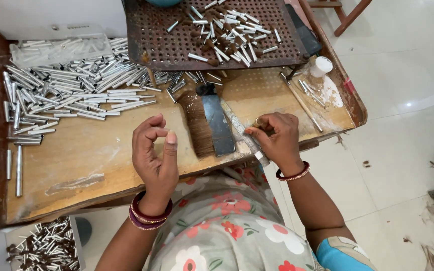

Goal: Assembling and measuring small metal tubes at a workshop station.

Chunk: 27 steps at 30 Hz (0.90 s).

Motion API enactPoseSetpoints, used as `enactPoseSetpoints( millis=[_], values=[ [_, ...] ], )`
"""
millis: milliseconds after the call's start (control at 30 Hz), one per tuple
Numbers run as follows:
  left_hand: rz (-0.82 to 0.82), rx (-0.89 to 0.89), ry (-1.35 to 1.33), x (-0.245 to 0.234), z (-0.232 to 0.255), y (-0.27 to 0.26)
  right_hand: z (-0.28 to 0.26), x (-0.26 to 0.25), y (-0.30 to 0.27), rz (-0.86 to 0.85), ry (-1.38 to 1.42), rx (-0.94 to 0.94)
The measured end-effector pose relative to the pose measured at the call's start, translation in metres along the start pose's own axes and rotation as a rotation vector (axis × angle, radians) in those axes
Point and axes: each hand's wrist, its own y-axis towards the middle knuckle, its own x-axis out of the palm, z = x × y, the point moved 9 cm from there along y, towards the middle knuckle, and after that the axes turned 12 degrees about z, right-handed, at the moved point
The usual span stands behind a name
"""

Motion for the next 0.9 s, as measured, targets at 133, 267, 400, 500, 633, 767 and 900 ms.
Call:
enactPoseSetpoints(
  millis=[133, 267, 400, 500, 633, 767, 900],
  values=[
    [0.006, 0.025, -0.004, -0.001, 0.003, -0.001, 0.008, 0.006, 0.007, -0.11, 0.115, 0.104],
    [0.002, 0.001, -0.016, -0.001, 0.0, -0.002, -0.001, -0.013, 0.019, -0.052, 0.176, 0.074],
    [-0.005, -0.005, -0.019, 0.0, 0.001, -0.001, 0.001, -0.006, 0.027, -0.132, 0.112, 0.116],
    [-0.006, -0.006, -0.019, 0.001, 0.002, -0.001, 0.004, -0.001, 0.028, -0.176, 0.15, 0.173],
    [-0.021, 0.048, 0.059, 0.008, 0.019, -0.003, -0.004, -0.01, 0.025, -0.036, 0.138, 0.111],
    [-0.132, 0.117, 0.048, 0.04, 0.049, -0.015, 0.038, -0.006, -0.025, 0.268, 0.85, 0.571],
    [-0.265, -0.057, -0.078, 0.075, 0.052, -0.033, 0.022, -0.006, -0.051, 0.392, 1.084, 0.592]
  ],
)
